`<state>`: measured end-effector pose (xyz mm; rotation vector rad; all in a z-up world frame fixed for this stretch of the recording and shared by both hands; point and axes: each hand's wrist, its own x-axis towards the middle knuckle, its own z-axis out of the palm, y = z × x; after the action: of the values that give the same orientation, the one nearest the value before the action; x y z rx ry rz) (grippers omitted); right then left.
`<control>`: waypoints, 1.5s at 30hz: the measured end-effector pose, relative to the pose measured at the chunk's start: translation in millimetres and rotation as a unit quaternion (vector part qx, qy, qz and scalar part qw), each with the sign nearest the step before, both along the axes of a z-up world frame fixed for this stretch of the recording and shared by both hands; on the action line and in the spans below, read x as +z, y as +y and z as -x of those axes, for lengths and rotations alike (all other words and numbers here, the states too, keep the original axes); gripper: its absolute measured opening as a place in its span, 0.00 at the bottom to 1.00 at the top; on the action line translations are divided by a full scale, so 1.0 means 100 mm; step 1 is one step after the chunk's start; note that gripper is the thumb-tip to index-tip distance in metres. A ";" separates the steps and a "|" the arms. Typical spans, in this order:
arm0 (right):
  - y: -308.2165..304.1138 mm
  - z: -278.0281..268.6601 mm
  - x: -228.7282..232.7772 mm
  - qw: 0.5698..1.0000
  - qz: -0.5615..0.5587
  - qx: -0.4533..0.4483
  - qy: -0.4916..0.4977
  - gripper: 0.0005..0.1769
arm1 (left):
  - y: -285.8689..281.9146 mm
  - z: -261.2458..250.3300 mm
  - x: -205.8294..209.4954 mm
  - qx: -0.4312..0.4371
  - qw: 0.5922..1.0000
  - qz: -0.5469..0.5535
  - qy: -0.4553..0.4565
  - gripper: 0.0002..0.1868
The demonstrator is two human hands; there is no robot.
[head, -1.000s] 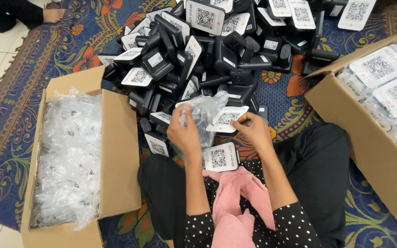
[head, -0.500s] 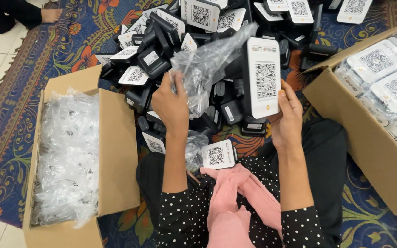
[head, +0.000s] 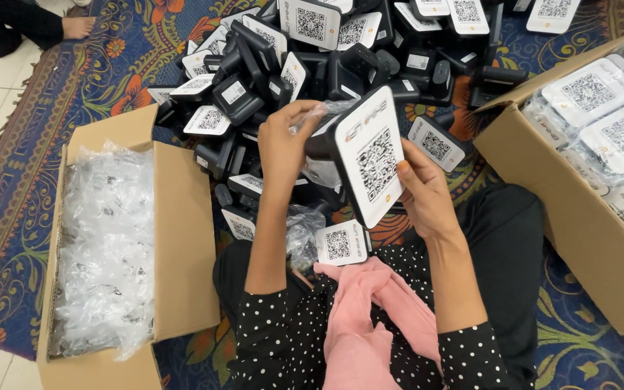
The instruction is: The person bags small black electronic devices with QR codes and places them into cardboard boxes.
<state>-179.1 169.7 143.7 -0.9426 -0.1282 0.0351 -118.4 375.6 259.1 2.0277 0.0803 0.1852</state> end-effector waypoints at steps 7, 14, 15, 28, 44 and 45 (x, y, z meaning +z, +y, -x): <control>-0.05 -0.06 -0.17 0.988 0.154 0.007 0.007 0.29 | 0.12 -0.12 -0.29 -0.054 0.991 -0.017 -0.125 0.11; -0.10 -0.03 -0.08 0.974 0.209 0.076 -0.037 0.25 | 0.16 -0.17 -0.25 -0.125 0.989 -0.005 -0.082 0.11; -0.11 -0.05 -0.05 0.965 0.231 0.082 -0.093 0.24 | 0.20 -0.23 -0.25 -0.173 0.982 0.003 -0.077 0.11; 0.05 -0.13 -0.38 0.965 0.228 0.040 0.123 0.23 | 0.02 -0.10 -0.74 -0.194 0.876 -0.337 -0.286 0.15; 0.22 -0.14 -0.51 0.987 0.056 -0.042 0.145 0.21 | -0.38 0.53 -1.40 -0.238 0.867 -0.309 -0.309 0.26; 0.24 -0.14 -0.48 0.986 0.068 -0.046 0.146 0.20 | -0.37 0.54 -1.38 -0.241 0.875 -0.281 -0.312 0.26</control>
<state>-165.6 193.5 95.3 -1.0681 0.1920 0.0970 -172.4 338.5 121.6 2.3757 -0.9813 0.5848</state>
